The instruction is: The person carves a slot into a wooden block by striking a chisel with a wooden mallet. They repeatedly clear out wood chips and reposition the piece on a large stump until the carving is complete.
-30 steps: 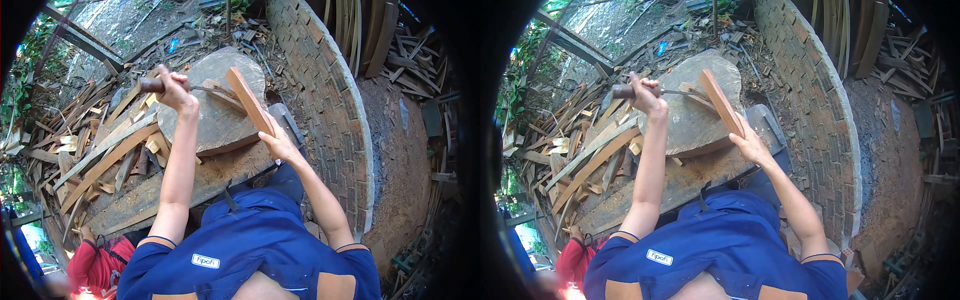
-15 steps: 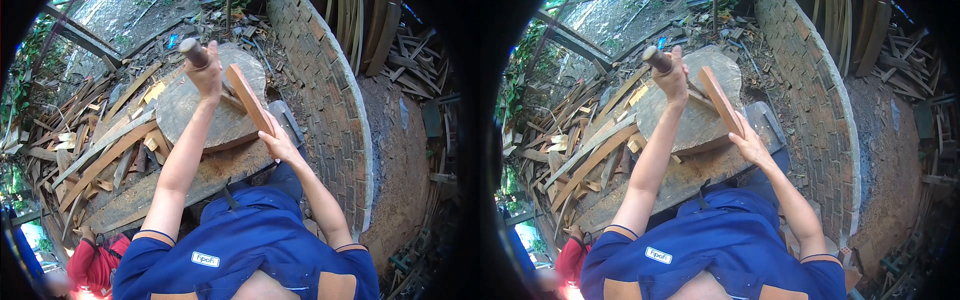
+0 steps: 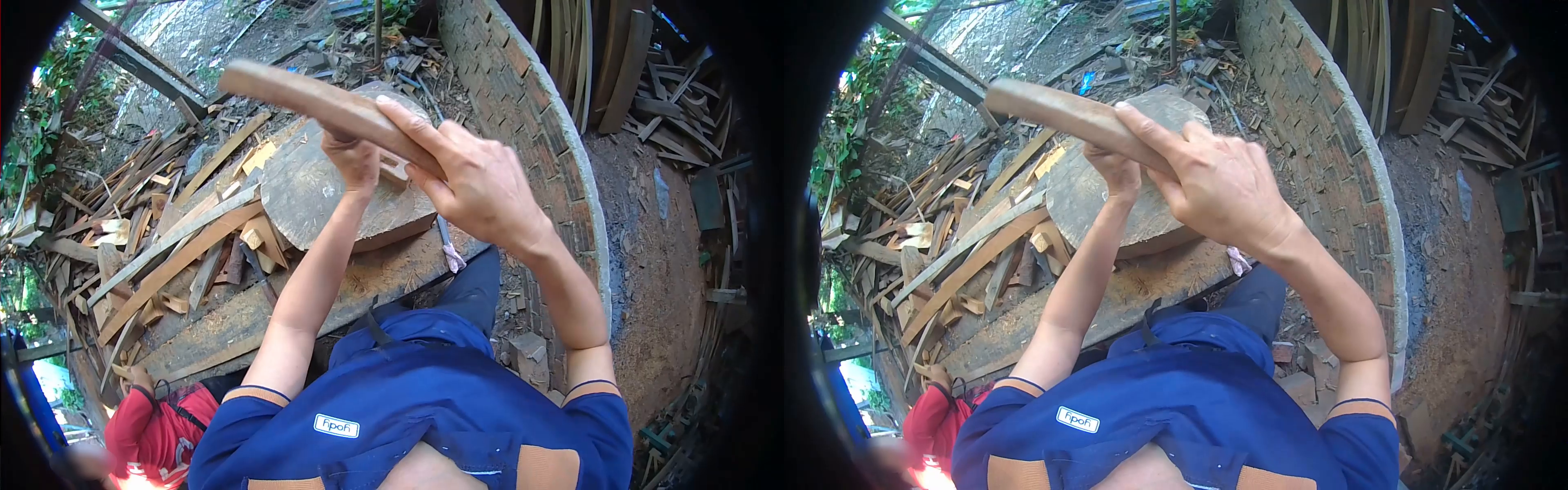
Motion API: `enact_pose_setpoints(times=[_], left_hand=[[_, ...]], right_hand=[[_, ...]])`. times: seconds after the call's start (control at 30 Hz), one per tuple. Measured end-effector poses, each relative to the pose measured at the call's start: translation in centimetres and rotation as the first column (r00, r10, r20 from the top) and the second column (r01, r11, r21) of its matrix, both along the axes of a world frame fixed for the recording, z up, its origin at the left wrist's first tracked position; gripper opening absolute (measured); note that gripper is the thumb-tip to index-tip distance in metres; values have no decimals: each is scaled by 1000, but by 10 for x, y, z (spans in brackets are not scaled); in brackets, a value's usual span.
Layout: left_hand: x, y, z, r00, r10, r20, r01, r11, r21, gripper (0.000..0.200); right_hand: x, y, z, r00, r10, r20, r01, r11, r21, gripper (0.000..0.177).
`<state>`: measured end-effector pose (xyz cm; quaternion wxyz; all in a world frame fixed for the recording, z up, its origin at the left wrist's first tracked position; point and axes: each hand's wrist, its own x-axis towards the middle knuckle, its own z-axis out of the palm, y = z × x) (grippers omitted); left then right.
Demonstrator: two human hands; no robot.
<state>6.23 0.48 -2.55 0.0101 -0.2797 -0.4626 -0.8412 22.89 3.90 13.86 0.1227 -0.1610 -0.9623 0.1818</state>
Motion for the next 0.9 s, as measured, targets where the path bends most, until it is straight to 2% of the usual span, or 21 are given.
enact_pose_setpoints(times=[0.03, 0.07, 0.1, 0.13, 0.2, 0.23, 0.27, 0.33, 0.37, 0.4, 0.43, 0.47, 0.5, 0.53, 0.6, 0.7, 0.73, 0.8, 0.83, 0.9], left_hand=[[-6, 4, 0, 998, -44, 52, 41, 997, 60, 16], [-8, 2, -4, 990, -87, 112, 74, 991, 112, 14], [-6, -3, 2, 991, -38, 128, 43, 998, -42, 12], [-7, -4, 1, 990, -45, 137, 54, 996, -66, 10], [1, -4, 14, 993, 14, 116, -15, 1000, 10, 11], [1, -3, 14, 998, 38, 45, -39, 999, 22, 12], [1, -1, 12, 998, 55, -22, -54, 998, 37, 14], [-9, 11, -6, 994, 108, 35, -111, 988, 108, 14], [-10, 3, -10, 1000, 30, 3, -30, 998, 49, 14], [-12, -3, -11, 998, -48, -32, 47, 999, -12, 14], [-10, 0, -10, 999, 8, 39, -9, 1000, 29, 14], [-11, -2, -8, 999, 15, 38, -16, 999, 31, 14], [-11, -4, -4, 998, 26, 62, -23, 998, -52, 14], [-9, -4, 0, 996, 34, 85, -23, 991, -135, 15], [-8, -2, 11, 995, 44, 91, -35, 995, -99, 18], [-17, -6, 17, 944, 31, 328, -25, 999, -22, 20], [-26, -6, 16, 944, 34, 328, -27, 999, -28, 20], [-45, -8, 16, 865, 131, 484, -174, 984, 45, 22], [-50, -12, 19, 789, 183, 587, -225, 974, -2, 22], [-74, -21, 2, 663, 256, 704, -316, 947, -46, 24]], right_hand=[[1, 1, 6, 1000, -4, -1, 4, 1000, 12, 64], [3, -2, 11, 991, 9, -135, -9, 1000, 6, 65], [4, -6, 13, 964, 21, -265, -24, 1000, -6, 66], [3, -8, 7, 965, 26, -261, -30, 1000, -9, 66], [1, -12, -6, 897, 42, -440, -91, 992, -91, 68], [6, -12, -4, 990, 22, -139, -25, 999, -22, 69], [5, -7, -9, 999, 32, 3, -32, 999, -42, 69], [8, -8, -4, 997, 71, 38, -71, 997, 0, 70], [10, -9, -8, 996, 75, 47, -75, 997, -4, 70], [9, -10, -20, 993, 31, -114, -57, 970, -235, 71], [6, -9, -31, 965, -48, -258, -77, 890, -450, 71], [4, -4, -46, 965, -40, -259, -83, 890, -448, 71], [3, 4, -64, 960, -109, -256, -41, 854, -519, 71], [3, 11, -82, 951, -183, -249, 2, 811, -585, 72], [7, 16, -112, 962, -262, 73, 236, 671, -703, 72], [18, 10, -165, 944, -269, 191, 325, 663, -674, 76], [21, 7, -178, 953, -240, 185, 302, 700, -647, 76], [23, -3, -198, 958, -246, 145, 282, 736, -616, 76], [23, -5, -197, 958, -249, 142, 282, 732, -620, 76], [21, -6, -193, 956, -267, 118, 262, 604, -753, 74]])
